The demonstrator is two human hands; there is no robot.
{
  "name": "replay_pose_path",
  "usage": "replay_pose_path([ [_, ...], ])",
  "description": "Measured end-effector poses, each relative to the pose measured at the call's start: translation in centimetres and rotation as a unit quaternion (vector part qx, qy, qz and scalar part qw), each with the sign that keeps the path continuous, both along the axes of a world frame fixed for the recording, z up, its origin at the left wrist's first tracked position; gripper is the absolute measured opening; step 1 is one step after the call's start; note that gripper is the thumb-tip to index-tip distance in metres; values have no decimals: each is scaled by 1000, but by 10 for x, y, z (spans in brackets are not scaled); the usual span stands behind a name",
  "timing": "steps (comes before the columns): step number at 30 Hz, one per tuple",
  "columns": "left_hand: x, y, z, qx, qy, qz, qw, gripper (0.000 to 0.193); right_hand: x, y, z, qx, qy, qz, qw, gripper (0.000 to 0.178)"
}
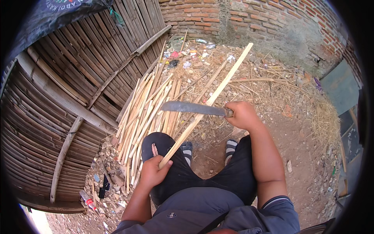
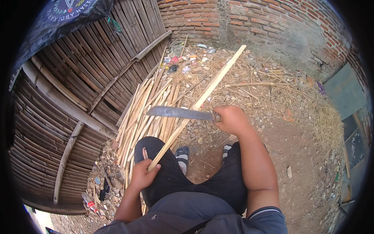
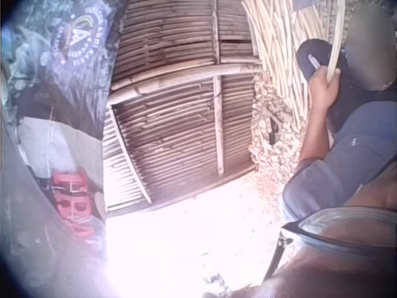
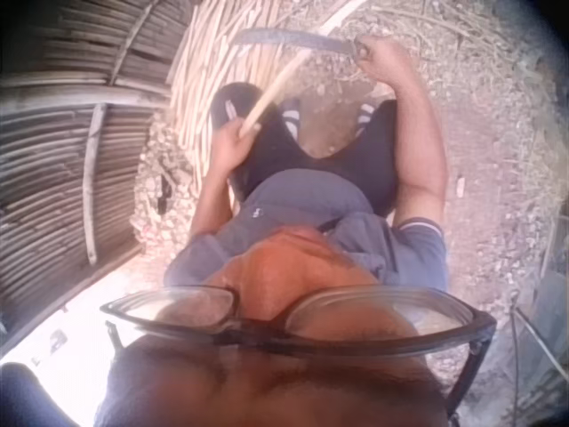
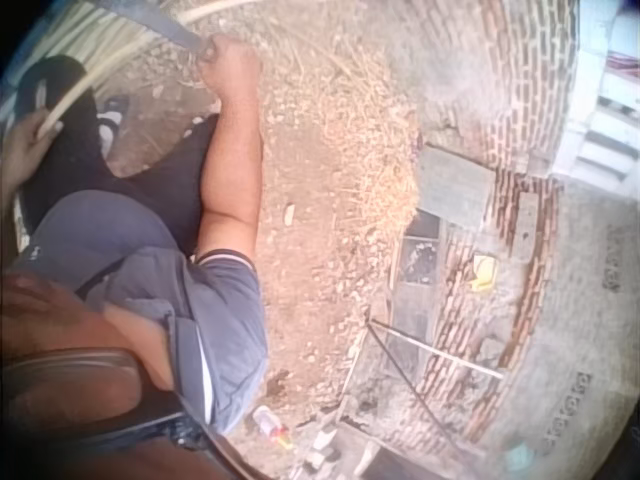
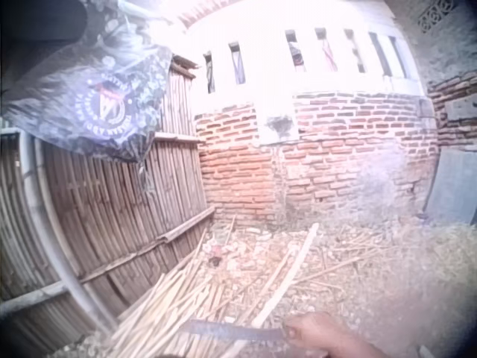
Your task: The person uses a cleaver to shave a thin strip of bamboo by drawing the blade across the surface while holding the strip against their lap.
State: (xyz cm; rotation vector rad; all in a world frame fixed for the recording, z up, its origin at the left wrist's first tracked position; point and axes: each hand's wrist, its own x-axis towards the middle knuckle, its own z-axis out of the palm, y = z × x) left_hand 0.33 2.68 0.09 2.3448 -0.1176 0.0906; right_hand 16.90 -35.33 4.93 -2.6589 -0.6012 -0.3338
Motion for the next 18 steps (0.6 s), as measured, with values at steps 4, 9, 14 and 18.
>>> replay_pose_path([
  [4,-5,5,12,12,52,-27,998,34,-8,23,9,-58,-14,87,994,26],
  [9,-6,13,12,22,74,-80,994,35,5,21,17,-2,11,70,997,26],
  [14,-2,14,13,6,121,-34,992,35,27,36,0,-38,59,125,990,25],
  [18,-15,17,14,-56,169,46,983,28,32,42,5,-40,106,170,979,25],
])
